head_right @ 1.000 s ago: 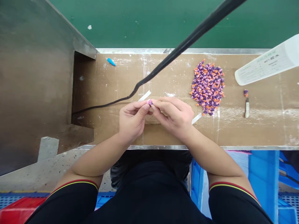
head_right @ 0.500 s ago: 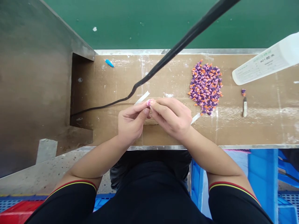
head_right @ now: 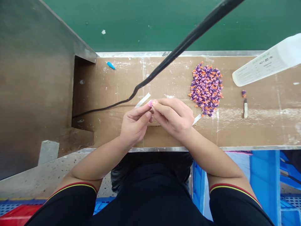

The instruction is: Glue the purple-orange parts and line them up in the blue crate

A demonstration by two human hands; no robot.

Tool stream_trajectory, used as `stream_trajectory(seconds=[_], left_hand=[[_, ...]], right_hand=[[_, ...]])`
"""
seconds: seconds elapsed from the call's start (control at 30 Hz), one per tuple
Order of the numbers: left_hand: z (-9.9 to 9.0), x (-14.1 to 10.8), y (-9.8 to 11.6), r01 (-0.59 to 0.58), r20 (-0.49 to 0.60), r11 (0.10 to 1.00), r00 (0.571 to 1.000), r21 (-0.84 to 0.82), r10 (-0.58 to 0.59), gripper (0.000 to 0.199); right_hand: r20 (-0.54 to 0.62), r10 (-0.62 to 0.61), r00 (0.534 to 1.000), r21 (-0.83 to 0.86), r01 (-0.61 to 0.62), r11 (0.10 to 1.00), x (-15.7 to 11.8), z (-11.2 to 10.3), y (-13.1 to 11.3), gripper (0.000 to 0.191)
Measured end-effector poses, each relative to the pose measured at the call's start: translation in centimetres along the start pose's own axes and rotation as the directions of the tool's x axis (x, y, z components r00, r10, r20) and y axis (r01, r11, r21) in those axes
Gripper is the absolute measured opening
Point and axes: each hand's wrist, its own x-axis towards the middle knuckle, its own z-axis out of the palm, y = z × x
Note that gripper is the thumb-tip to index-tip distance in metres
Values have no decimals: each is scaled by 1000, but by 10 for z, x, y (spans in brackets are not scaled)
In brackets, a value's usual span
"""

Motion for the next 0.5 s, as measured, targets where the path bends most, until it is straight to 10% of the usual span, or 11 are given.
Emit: stream_trajectory(seconds=[0.3,0.5], left_hand=[[-2,10,-2,144,-34,986,989,-83,-147,41],[-10,16,1,169,-93,974,979,-152,-184,40]], right_hand=[[123,70,990,-120,-55,991,1,-5,11,10],[363,-33,931,116,-10,993,10,-50,23,15]])
